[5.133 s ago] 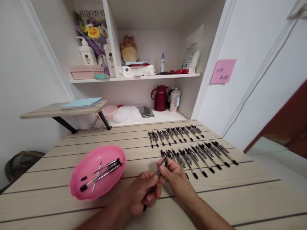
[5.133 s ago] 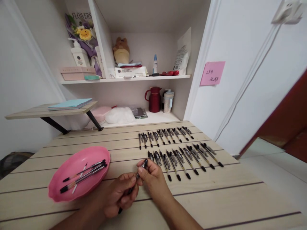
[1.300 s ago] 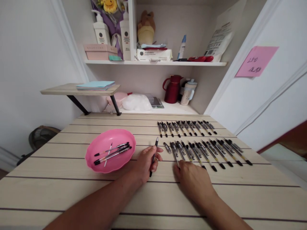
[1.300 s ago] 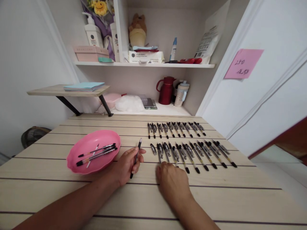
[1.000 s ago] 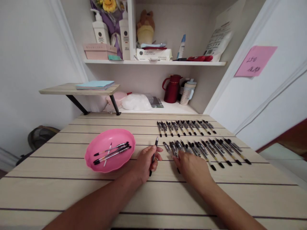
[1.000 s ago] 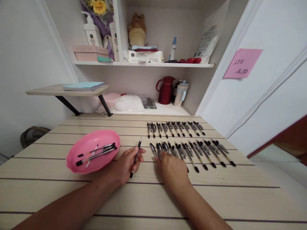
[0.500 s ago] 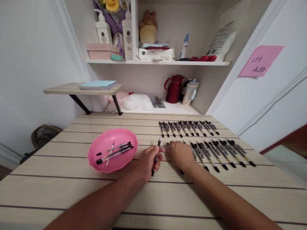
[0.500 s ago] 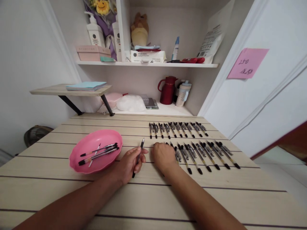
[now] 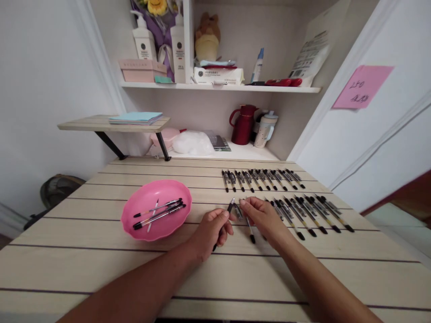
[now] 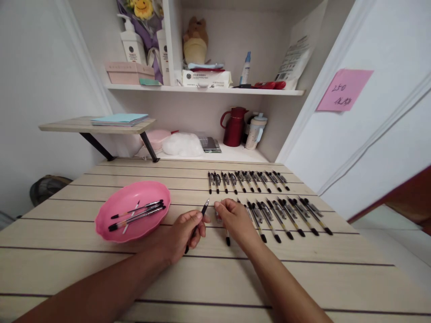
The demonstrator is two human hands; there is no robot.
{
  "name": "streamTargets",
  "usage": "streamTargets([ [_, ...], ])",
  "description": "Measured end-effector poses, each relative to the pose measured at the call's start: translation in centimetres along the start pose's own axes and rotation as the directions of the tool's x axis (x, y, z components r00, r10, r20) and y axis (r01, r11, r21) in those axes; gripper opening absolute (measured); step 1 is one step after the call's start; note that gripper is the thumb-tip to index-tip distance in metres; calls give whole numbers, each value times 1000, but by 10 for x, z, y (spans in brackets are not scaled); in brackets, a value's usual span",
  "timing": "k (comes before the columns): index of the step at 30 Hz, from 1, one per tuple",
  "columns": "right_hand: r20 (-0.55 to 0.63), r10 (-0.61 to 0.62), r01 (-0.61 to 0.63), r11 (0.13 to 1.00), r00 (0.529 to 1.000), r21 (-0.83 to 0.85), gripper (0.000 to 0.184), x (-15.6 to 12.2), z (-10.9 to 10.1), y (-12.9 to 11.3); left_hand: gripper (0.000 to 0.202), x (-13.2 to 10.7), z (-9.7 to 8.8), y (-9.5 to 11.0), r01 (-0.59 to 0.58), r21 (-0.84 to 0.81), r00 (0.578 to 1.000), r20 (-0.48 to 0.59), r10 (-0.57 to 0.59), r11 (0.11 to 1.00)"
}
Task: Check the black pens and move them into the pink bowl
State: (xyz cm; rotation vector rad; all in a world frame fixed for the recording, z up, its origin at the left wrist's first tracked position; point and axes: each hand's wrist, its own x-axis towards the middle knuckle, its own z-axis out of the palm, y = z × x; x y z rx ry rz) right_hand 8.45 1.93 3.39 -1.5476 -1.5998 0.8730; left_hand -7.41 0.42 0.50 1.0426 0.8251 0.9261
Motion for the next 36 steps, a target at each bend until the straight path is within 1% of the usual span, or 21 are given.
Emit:
streamTargets([
  [1, 26, 22, -26, 984, 999, 174, 34, -2, 3, -1, 34, -1, 1, 0, -2, 10, 1000, 7, 2, 1000],
  [2, 39, 35, -45, 951, 999, 306, 33, -4, 7, -2, 34, -2, 3, 0, -4, 22, 1000, 13, 4, 1000],
  [3, 35, 38, -49, 917, 999, 395, 33, -5, 11, -3, 35, -3, 4, 0, -5, 33, 1000, 18, 4, 999],
  [4, 15, 38, -41, 891, 999, 453, 33, -6, 14, -4, 35, -4, 5, 0, -2, 42, 1000, 21, 1, 999],
  [6, -35, 40, -16, 857, 999, 515, 33, -8, 21, -5, 34, -4, 6, 0, 12, 47, 1000, 18, -13, 999],
  [9, -64, 50, -6, 832, 997, 554, 32, -7, 26, -5, 32, -3, 6, -1, 32, 44, 999, 3, -33, 998],
  [14, -68, 43, 3, 829, 997, 559, 29, -6, 27, -3, 27, -4, 6, 0, -5, 91, 1000, -21, 6, 996],
  [17, -42, 42, -10, 822, 998, 569, 27, -7, 27, -3, 28, -4, 6, 1, 6, 52, 1000, 11, -7, 999],
  [19, -13, 30, -16, 801, 999, 599, 27, -8, 27, -3, 29, -5, 7, 2, 25, 25, 999, 25, -26, 999],
  [23, 37, 36, -52, 745, 999, 665, 28, -8, 29, -2, 26, -4, 8, 2, 42, 28, 999, 10, -42, 999],
  [25, 30, 41, -51, 746, 999, 664, 28, -9, 29, -1, 24, -4, 8, 2, 40, 37, 999, 8, -41, 999],
  [27, 31, 20, -36, 737, 999, 675, 27, -9, 29, -1, 23, -4, 8, 2, 39, 38, 999, 12, -40, 999],
  [30, 82, 12, -68, 689, 997, 722, 30, -10, 28, -2, 23, -4, 8, 2, 40, 30, 999, 12, -40, 999],
  [33, 82, 44, -89, 697, 996, 711, 28, -10, 27, -2, 24, -4, 8, 2, 45, 29, 999, 18, -45, 999],
  [35, 64, 33, -68, 707, 997, 704, 27, -10, 27, -2, 24, -4, 8, 3, 47, 32, 999, 24, -48, 998],
  [36, 70, 21, -65, 698, 997, 713, 26, -10, 26, -2, 24, -4, 8, 3, 47, 33, 998, 27, -48, 998],
])
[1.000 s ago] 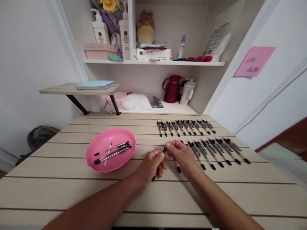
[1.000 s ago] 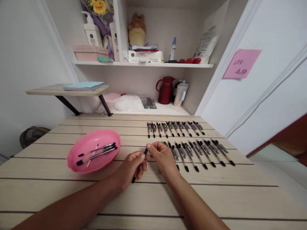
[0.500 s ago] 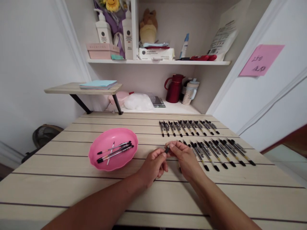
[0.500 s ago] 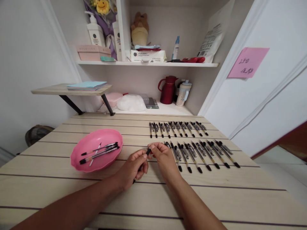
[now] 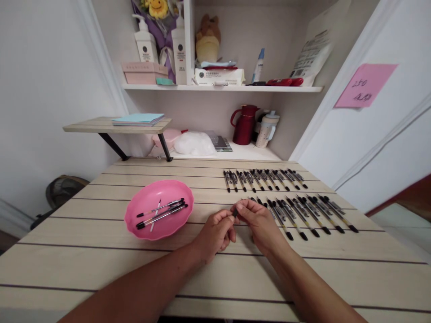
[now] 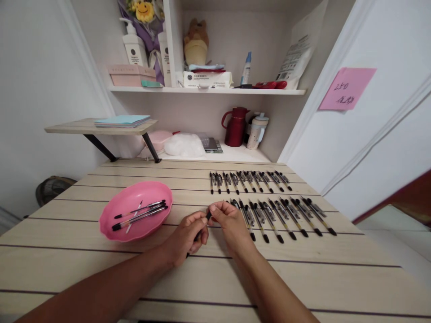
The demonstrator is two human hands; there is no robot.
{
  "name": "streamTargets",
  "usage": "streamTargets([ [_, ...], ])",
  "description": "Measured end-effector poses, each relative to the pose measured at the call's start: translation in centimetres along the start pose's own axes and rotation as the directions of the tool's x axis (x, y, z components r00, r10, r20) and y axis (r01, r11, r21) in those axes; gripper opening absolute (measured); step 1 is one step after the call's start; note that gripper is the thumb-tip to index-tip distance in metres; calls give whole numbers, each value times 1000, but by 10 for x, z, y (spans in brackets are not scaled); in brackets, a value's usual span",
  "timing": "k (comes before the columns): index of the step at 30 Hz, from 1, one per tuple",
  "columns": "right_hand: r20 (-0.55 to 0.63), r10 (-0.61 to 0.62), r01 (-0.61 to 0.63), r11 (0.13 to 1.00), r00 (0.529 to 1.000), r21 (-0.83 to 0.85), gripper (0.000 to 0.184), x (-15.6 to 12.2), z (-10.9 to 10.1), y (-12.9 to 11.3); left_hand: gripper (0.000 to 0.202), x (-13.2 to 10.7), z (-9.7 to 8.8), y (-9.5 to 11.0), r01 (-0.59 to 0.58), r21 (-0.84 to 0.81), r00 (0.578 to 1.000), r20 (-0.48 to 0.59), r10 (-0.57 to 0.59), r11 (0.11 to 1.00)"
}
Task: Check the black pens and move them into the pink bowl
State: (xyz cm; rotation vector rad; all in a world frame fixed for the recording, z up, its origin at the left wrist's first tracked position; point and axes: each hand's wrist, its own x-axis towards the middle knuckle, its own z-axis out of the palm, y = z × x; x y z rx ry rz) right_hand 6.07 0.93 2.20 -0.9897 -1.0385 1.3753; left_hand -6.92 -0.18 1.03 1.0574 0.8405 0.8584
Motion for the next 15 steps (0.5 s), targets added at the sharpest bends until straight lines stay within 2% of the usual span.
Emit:
streamTargets([
  [5, 18, 59, -60, 996, 998, 72, 25, -1, 0, -1, 21, 0, 0, 0, -5, -3, 1000, 4, 5, 1000],
  [9, 5, -4, 4, 999, 1000, 47, 21, -1, -1, 1, 20, 0, 0, 1, -5, 6, 1000, 14, 4, 1000],
  [15, 27, -23, 18, 984, 999, 178, 21, -2, 4, 0, 18, 2, -3, 2, -12, 12, 1000, 26, 11, 1000],
])
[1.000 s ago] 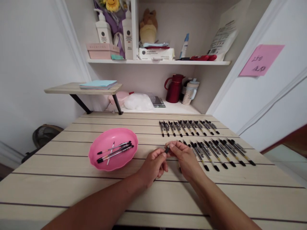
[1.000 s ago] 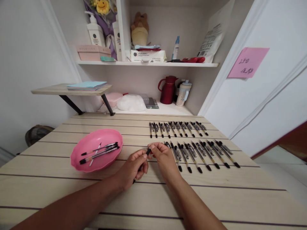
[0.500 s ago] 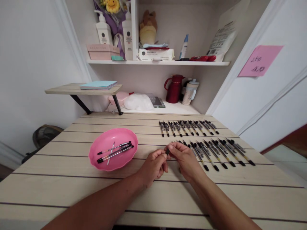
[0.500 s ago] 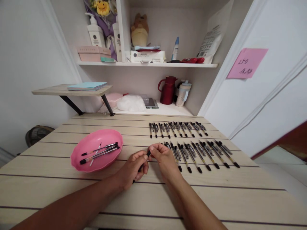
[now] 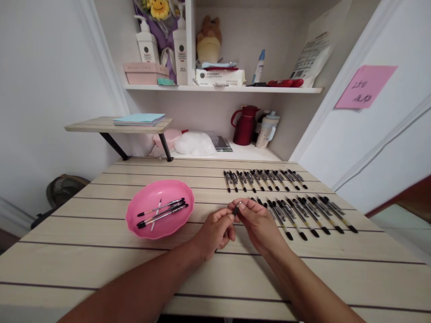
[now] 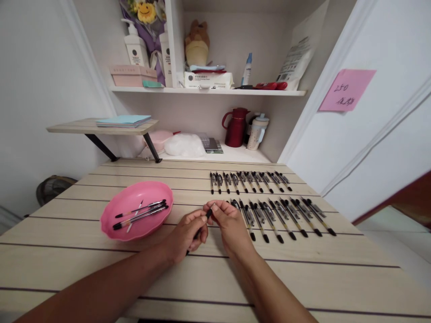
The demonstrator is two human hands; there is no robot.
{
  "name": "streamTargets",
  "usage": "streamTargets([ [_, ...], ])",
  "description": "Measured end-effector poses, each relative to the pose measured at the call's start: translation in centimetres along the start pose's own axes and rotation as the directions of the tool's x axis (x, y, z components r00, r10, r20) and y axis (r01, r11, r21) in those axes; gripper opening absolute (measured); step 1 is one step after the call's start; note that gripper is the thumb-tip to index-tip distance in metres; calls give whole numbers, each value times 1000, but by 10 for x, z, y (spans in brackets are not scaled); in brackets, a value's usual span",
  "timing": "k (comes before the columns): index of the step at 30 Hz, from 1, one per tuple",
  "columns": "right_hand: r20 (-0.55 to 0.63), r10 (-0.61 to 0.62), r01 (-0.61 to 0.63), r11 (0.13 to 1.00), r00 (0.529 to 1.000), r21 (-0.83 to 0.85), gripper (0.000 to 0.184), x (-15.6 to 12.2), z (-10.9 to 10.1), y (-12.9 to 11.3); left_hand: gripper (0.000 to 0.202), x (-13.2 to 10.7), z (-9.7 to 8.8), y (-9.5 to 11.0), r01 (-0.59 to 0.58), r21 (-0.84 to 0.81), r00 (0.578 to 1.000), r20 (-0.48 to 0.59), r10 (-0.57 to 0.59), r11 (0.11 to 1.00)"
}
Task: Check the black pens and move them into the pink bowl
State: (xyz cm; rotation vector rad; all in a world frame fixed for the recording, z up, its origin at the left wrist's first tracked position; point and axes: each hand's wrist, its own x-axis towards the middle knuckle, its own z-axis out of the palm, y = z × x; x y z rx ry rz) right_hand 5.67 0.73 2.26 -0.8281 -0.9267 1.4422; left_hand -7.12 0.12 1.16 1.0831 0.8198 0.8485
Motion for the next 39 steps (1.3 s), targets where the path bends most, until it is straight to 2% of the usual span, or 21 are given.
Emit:
streamTargets([
  [4, 50, 23, -24, 999, 998, 34, 25, 1, 1, -1, 21, 0, -1, -1, -1, -24, 1000, 6, 1, 1000],
  [8, -11, 61, -62, 998, 998, -33, 27, 2, -3, 2, 24, -1, 1, -2, -22, -12, 1000, 0, 22, 1000],
  [11, -28, 16, -18, 997, 999, -69, 25, 3, -5, 3, 24, -2, 2, -1, -5, -2, 1000, 7, 5, 1000],
  [15, -55, -43, 47, 997, 998, 61, 24, 6, -7, -8, 24, -3, 3, -1, 29, -12, 999, 34, -28, 1000],
  [18, -122, -108, 121, 987, 987, 103, 24, 10, -12, -22, 24, -3, 2, -1, 37, -19, 999, 28, -36, 999],
  [21, -214, -113, 108, 994, 970, -35, 26, 12, -22, -31, 23, -1, 0, -1, 44, -29, 999, 3, -44, 999],
  [25, -255, -52, -45, 932, 965, -360, 24, 8, -37, -26, 22, 1, -2, 1, 33, -44, 998, -51, -35, 998],
  [28, -197, -36, -100, 766, 980, -635, 21, 2, -48, -17, 20, 1, -3, 2, 34, -43, 997, -62, -36, 999],
  [30, -51, -71, -3, 556, 996, -831, 23, -2, -53, -14, 18, 0, -2, 4, 42, -38, 997, -63, -45, 998],
  [32, 115, -102, 140, 290, 988, -947, 24, -6, -54, -13, 17, 0, -2, 5, 46, -32, 997, -64, -48, 998],
  [34, 203, -99, 208, 41, 974, -977, 25, -9, -52, -13, 17, 0, -2, 5, 45, -29, 997, -65, -47, 999],
  [36, 202, -77, 188, -157, 976, -969, 24, -12, -47, -13, 19, 0, -2, 5, 41, -29, 997, -62, -43, 999],
  [39, 162, -40, 139, -341, 986, -930, 21, -14, -38, -11, 21, 0, -2, 3, 34, -33, 998, -52, -36, 999],
])
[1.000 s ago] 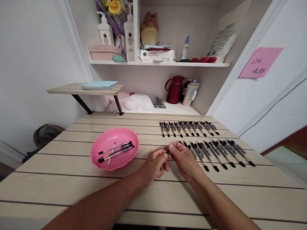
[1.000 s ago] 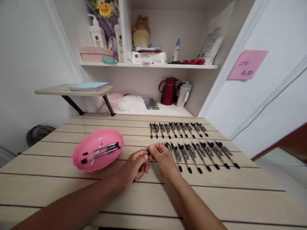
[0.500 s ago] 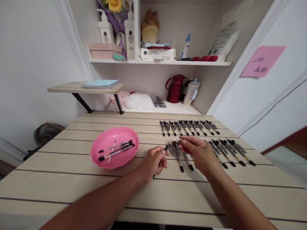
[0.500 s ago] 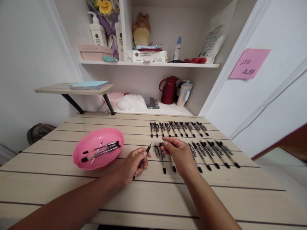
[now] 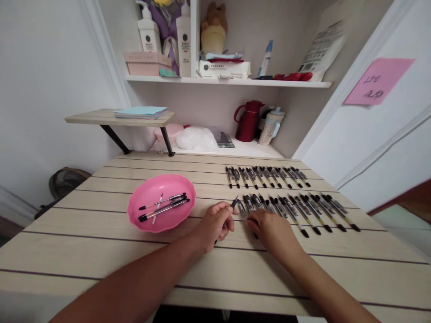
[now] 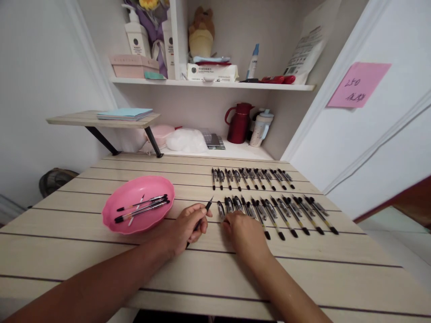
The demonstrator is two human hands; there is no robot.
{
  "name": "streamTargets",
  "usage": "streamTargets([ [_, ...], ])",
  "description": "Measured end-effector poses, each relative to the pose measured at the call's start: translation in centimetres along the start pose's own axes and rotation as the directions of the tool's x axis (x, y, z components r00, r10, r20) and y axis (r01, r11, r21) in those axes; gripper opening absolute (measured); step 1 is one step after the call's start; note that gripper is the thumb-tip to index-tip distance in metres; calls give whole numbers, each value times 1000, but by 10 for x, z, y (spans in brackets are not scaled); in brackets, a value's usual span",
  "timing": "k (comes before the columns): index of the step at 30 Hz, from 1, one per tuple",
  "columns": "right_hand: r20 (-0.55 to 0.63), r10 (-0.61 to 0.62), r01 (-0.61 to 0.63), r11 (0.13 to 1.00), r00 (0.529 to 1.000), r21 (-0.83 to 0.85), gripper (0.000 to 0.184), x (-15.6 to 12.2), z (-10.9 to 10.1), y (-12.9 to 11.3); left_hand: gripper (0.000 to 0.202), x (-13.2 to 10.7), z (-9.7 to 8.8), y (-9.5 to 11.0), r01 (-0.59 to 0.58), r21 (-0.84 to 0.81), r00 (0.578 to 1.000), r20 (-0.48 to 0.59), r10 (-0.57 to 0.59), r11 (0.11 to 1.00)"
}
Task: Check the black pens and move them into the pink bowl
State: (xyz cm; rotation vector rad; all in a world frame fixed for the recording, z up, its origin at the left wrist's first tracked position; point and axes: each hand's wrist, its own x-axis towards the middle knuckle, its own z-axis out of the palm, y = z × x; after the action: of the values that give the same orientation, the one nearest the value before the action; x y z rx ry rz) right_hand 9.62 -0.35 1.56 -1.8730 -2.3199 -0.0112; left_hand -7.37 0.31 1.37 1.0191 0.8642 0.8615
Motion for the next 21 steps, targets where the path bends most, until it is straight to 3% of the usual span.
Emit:
streamTargets([
  [10, 4, -5, 5, 975, 1000, -222, 23, 6, -1, -17, 22, 2, -2, -3, 8, -5, 999, 32, -8, 1000],
  [21, -57, 14, -24, 984, 998, -176, 26, -11, -3, -5, 28, 3, -4, -6, -8, -16, 1000, 23, 9, 1000],
])
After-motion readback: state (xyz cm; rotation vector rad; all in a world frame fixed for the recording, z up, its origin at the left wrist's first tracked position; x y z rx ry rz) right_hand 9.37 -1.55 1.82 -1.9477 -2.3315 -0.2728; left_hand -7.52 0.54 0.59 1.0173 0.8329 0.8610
